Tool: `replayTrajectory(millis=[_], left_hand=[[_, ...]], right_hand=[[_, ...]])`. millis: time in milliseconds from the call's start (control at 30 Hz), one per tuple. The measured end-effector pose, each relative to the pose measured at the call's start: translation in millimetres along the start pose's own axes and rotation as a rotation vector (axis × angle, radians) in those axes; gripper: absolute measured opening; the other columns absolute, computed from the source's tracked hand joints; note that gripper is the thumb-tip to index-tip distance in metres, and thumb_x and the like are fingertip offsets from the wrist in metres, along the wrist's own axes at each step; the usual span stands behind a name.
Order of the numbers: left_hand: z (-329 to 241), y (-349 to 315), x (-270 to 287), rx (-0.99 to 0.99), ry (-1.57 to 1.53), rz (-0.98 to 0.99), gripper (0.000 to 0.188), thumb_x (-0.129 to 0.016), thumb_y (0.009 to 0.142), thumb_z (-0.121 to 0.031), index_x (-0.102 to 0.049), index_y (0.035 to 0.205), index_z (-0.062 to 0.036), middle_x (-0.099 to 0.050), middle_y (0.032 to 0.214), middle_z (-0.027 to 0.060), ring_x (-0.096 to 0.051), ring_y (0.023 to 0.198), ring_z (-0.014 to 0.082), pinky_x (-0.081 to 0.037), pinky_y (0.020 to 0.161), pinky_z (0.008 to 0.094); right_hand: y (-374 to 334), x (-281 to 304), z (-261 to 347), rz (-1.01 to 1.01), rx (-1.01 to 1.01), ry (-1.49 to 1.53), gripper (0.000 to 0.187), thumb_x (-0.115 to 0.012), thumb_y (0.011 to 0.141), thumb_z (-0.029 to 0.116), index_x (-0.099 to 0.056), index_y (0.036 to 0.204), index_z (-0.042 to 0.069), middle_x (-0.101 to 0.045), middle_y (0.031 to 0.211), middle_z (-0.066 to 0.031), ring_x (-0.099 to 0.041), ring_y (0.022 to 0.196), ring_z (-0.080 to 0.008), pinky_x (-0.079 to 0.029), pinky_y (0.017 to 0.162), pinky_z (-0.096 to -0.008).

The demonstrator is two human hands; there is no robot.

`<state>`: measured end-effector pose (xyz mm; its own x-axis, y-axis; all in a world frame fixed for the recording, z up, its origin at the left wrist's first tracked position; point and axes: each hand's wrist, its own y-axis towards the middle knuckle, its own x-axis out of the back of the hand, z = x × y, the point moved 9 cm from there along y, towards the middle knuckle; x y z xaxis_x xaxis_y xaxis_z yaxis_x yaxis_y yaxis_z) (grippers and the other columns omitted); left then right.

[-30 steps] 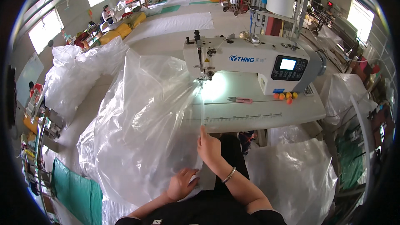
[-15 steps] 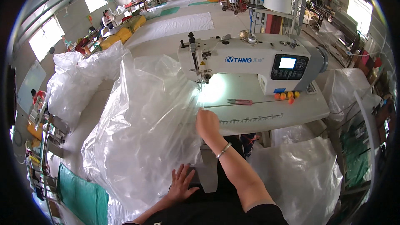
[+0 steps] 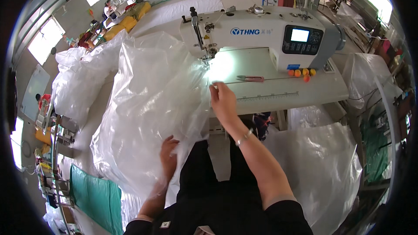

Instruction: The person aligns and sews a large white plastic sheet using an industrial sewing machine. They repeatedly fold the plastic edges, guide the material under the needle, and operate the machine to stitch the seams. The person also uses scissors to trim excess plastic and thread during the process.

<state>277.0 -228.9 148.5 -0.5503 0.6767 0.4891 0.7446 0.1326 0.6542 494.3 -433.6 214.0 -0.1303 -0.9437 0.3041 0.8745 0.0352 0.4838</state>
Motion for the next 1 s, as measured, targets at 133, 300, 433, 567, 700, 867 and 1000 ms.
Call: replayTrajectory(millis=[133, 300, 433, 567, 700, 867, 1000], left_hand=[[33, -1, 50, 0.769, -0.339, -0.124, 0.018, -0.055, 0.094, -0.011, -0.064, 0.106, -0.0021, -0.065, 0.106, 0.0075, -0.059, 0.098, 0.0226, -0.043, 0.092, 0.0312], [6, 29, 64, 0.645, -0.057, -0.009, 0.017, -0.058, 0.092, -0.013, -0.063, 0.100, 0.0006, -0.065, 0.092, 0.0084, -0.059, 0.089, 0.0170, -0.043, 0.085, 0.0284], [-53, 65, 49, 0.393, 0.014, 0.015, 0.011, -0.064, 0.084, -0.004, -0.062, 0.094, 0.0027, -0.064, 0.086, 0.0102, -0.062, 0.080, 0.0203, -0.048, 0.075, 0.0308], [-105, 84, 29, 0.066, 0.049, 0.073, 0.005, -0.065, 0.079, 0.001, -0.063, 0.085, 0.0008, -0.062, 0.081, 0.0133, -0.063, 0.071, 0.0266, -0.049, 0.065, 0.0317], [-126, 58, 14, 0.181, -0.094, 0.356, 0.008, -0.064, 0.076, 0.006, -0.060, 0.081, 0.0009, -0.063, 0.076, 0.0090, -0.062, 0.066, 0.0189, -0.048, 0.061, 0.0280], [-110, 17, -2, 0.349, -0.137, 0.463, 0.006, -0.062, 0.082, 0.002, -0.059, 0.087, 0.0013, -0.065, 0.077, 0.0094, -0.064, 0.069, 0.0156, -0.049, 0.063, 0.0265], [-114, 6, -16, 0.460, -0.257, 0.446, 0.009, -0.060, 0.087, -0.001, -0.057, 0.094, 0.0038, -0.067, 0.080, 0.0101, -0.066, 0.076, 0.0150, -0.051, 0.065, 0.0268]], right_hand=[[-102, -18, -37, 0.184, -0.321, 0.157, 0.028, -0.068, 0.086, 0.026, -0.062, 0.088, -0.002, -0.061, 0.068, -0.0153, -0.061, 0.059, -0.0240, -0.048, 0.058, -0.0325], [-196, -104, -61, 0.598, -0.525, 0.282, 0.036, -0.072, 0.081, 0.032, -0.067, 0.092, -0.001, -0.066, 0.074, -0.0084, -0.059, 0.058, -0.0137, -0.049, 0.056, -0.0289], [-224, -138, -90, 0.612, -0.590, 0.352, 0.032, -0.070, 0.080, 0.027, -0.068, 0.091, -0.003, -0.065, 0.070, -0.0102, -0.063, 0.066, -0.0167, -0.048, 0.061, -0.0302], [-231, -136, -87, 0.673, -0.627, 0.476, 0.020, -0.066, 0.081, 0.017, -0.066, 0.086, -0.002, -0.064, 0.069, -0.0070, -0.062, 0.067, -0.0143, -0.048, 0.064, -0.0284], [-250, -81, -21, 0.796, -0.609, 0.727, 0.015, -0.062, 0.082, 0.009, -0.066, 0.089, -0.003, -0.064, 0.079, -0.0041, -0.059, 0.074, -0.0102, -0.048, 0.070, -0.0267], [-247, 1, 32, 0.775, -0.661, 1.158, 0.008, -0.058, 0.081, 0.000, -0.064, 0.087, -0.002, -0.064, 0.082, -0.0049, -0.060, 0.079, -0.0124, -0.047, 0.074, -0.0271], [-235, 18, 66, 0.779, -0.495, 1.005, 0.005, -0.058, 0.081, 0.000, -0.062, 0.082, -0.002, -0.063, 0.078, -0.0043, -0.059, 0.075, -0.0109, -0.047, 0.069, -0.0262]])
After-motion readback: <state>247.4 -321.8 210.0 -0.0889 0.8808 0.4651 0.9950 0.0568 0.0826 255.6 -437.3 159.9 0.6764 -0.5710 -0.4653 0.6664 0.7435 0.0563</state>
